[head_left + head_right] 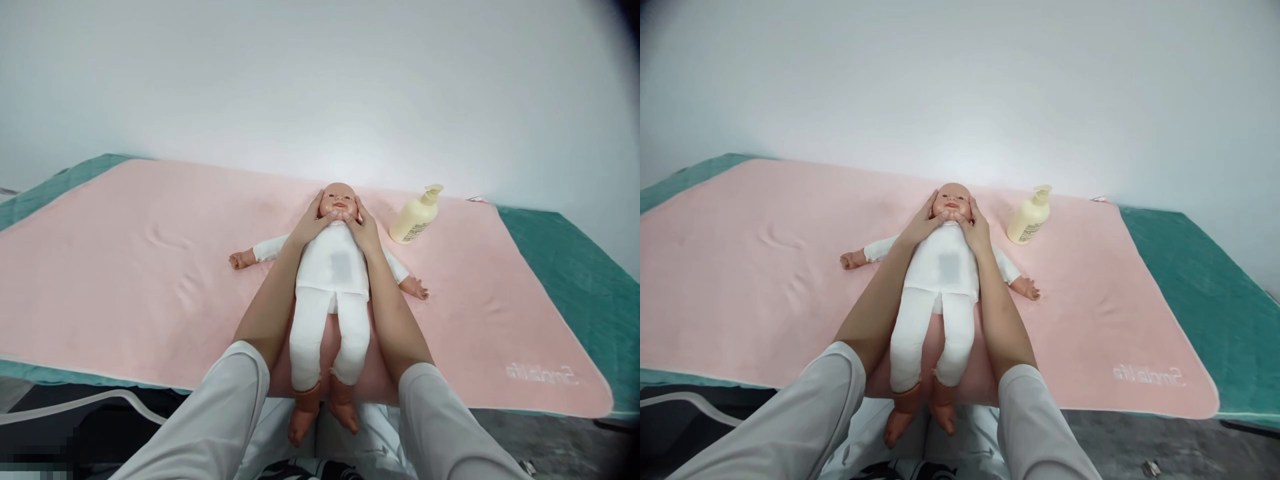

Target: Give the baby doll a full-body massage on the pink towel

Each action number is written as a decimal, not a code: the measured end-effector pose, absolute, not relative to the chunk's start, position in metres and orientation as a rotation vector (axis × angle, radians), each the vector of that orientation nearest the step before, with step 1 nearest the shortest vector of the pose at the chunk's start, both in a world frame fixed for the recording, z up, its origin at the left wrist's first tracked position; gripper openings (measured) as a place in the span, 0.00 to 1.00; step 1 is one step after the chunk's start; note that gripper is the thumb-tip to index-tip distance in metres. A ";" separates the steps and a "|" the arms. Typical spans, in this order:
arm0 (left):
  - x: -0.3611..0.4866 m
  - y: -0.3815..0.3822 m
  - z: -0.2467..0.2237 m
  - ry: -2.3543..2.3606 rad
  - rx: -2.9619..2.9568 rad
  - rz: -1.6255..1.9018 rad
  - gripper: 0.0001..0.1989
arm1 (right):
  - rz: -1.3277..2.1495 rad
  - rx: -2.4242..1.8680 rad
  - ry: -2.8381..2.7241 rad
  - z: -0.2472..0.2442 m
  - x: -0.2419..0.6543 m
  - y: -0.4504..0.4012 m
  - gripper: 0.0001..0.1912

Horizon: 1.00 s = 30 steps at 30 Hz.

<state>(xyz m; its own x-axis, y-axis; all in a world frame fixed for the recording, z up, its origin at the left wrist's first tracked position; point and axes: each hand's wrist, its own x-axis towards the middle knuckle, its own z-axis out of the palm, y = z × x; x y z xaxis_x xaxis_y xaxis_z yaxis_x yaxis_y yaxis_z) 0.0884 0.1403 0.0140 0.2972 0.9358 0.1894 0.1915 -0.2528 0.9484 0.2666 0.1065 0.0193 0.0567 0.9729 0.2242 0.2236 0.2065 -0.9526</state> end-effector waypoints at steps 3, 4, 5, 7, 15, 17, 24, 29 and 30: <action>0.087 0.142 0.013 1.036 1.700 1.028 0.48 | 0.885 -1.221 -1.418 0.020 0.269 0.107 0.53; 0.086 0.142 0.013 1.041 1.715 1.021 0.48 | 0.878 -1.222 -1.426 0.020 0.270 0.108 0.52; 0.086 0.142 0.014 1.050 1.728 1.013 0.47 | 0.871 -1.222 -1.433 0.020 0.271 0.108 0.52; 0.084 0.140 0.016 1.076 1.741 0.988 0.46 | 0.869 -1.216 -1.444 0.021 0.273 0.108 0.50; 0.082 0.134 0.022 1.064 1.644 0.997 0.44 | 0.970 -1.141 -1.429 0.021 0.280 0.108 0.50; 0.082 0.135 0.020 1.068 1.626 0.984 0.45 | 1.003 -1.132 -1.411 0.019 0.281 0.109 0.50; 0.081 0.136 0.021 1.056 1.586 0.969 0.44 | 0.994 -1.168 -1.404 0.020 0.281 0.109 0.49; 0.085 0.131 0.027 1.086 1.621 0.957 0.49 | 0.951 -1.220 -1.437 0.023 0.277 0.107 0.54; 0.086 0.131 0.026 1.076 1.620 0.963 0.51 | 0.944 -1.226 -1.436 0.022 0.276 0.108 0.54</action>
<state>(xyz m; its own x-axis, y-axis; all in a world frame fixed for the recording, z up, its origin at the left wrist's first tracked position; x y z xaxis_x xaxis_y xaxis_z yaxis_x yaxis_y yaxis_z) 0.0859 0.1308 0.0260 0.3080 0.9452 0.1084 0.2122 -0.1793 0.9606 0.2763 0.1075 0.0222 -0.0039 0.9818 0.1897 0.2151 0.1861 -0.9587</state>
